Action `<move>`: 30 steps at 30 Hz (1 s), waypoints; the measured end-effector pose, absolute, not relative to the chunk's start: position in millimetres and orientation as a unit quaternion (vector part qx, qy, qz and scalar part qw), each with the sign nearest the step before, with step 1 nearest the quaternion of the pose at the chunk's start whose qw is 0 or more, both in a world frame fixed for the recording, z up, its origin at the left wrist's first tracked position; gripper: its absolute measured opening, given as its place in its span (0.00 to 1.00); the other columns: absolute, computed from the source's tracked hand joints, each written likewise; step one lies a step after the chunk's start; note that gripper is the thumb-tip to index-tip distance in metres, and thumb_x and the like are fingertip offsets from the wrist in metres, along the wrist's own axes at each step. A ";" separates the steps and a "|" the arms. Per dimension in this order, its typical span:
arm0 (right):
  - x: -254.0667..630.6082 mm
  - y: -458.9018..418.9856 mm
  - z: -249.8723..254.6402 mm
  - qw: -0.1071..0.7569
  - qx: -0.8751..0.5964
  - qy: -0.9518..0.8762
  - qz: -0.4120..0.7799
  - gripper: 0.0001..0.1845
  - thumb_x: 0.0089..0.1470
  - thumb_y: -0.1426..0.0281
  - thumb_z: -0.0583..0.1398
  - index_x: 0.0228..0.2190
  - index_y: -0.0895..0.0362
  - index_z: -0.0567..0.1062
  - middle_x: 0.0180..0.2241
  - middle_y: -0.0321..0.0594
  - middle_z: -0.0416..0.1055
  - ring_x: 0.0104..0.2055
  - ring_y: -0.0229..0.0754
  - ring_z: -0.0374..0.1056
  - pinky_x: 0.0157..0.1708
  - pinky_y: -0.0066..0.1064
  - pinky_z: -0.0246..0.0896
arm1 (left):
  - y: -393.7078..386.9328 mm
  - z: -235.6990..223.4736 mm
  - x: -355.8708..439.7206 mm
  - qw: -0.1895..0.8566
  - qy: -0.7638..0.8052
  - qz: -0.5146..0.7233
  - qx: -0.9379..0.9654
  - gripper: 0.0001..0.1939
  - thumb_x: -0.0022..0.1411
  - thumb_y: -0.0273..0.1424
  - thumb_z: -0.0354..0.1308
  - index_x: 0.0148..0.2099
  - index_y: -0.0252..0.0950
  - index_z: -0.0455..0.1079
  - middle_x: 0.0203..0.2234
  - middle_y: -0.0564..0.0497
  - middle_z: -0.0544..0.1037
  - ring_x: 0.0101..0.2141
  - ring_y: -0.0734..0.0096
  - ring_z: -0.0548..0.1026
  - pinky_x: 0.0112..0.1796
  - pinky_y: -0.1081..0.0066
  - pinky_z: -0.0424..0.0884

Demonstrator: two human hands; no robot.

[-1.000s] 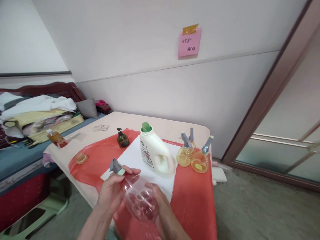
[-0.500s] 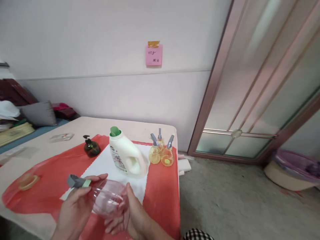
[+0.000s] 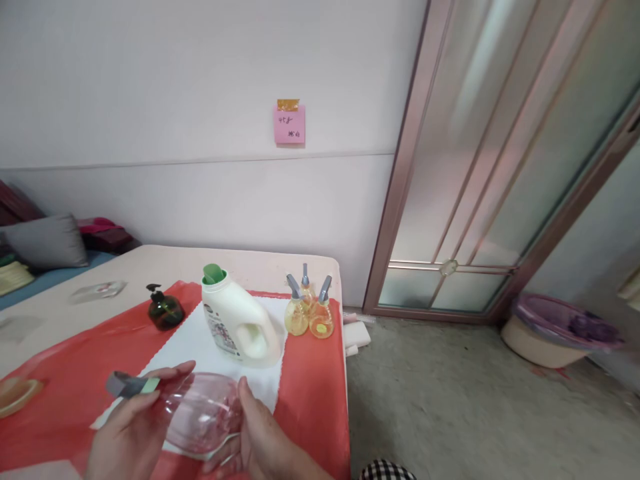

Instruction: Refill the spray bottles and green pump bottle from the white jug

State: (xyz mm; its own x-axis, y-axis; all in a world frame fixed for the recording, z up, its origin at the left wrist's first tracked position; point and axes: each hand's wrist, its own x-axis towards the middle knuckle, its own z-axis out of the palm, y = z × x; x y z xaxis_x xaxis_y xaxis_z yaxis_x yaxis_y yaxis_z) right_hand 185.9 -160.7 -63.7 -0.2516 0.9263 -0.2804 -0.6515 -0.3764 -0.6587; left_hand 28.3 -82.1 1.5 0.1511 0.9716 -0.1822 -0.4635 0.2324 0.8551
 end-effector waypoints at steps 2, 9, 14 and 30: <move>186.4 -162.4 -59.1 0.547 -0.316 -0.231 0.740 0.40 0.47 0.46 0.61 0.57 0.49 0.59 0.50 0.46 0.69 0.30 0.40 0.75 0.21 0.27 0.67 | -80.4 0.5 28.5 0.680 0.389 0.530 0.325 0.13 0.43 0.32 0.67 0.34 0.36 0.76 0.41 0.45 0.81 0.48 0.53 0.75 0.45 0.63 0.72; 189.7 -156.9 -67.1 0.475 -0.352 -0.202 0.781 0.48 0.51 0.36 0.39 0.48 0.63 0.70 0.21 0.41 0.71 0.14 0.35 0.64 0.10 0.21 0.51 | -82.2 3.1 30.9 0.702 0.378 0.501 0.336 0.13 0.43 0.33 0.67 0.35 0.37 0.77 0.43 0.44 0.81 0.50 0.50 0.74 0.44 0.63 0.73; 191.5 -164.8 -54.4 0.567 -0.264 -0.228 0.746 0.29 0.48 0.56 0.64 0.51 0.49 0.67 0.44 0.39 0.73 0.31 0.36 0.71 0.30 0.29 0.67 | -84.7 2.4 32.1 0.688 0.382 0.512 0.344 0.14 0.43 0.32 0.68 0.35 0.37 0.77 0.44 0.44 0.81 0.49 0.53 0.75 0.46 0.65 0.72; 199.8 -166.9 -43.4 0.418 -0.596 -0.591 0.347 0.60 0.29 0.58 0.72 0.63 0.54 0.56 0.64 0.54 0.53 0.64 0.68 0.46 0.62 0.58 0.37 | -102.2 -7.0 53.2 0.615 0.430 0.455 0.480 0.19 0.41 0.40 0.70 0.36 0.37 0.78 0.46 0.43 0.80 0.51 0.45 0.72 0.53 0.56 0.68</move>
State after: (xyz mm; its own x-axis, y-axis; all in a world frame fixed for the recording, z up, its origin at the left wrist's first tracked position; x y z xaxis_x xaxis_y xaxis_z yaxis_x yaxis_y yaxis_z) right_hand 199.8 -166.9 -43.4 0.0590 0.9951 0.0798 0.4146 0.0483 -0.9087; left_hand 53.2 -102.2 -7.0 0.2176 0.9717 -0.0919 -0.1470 0.1257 0.9811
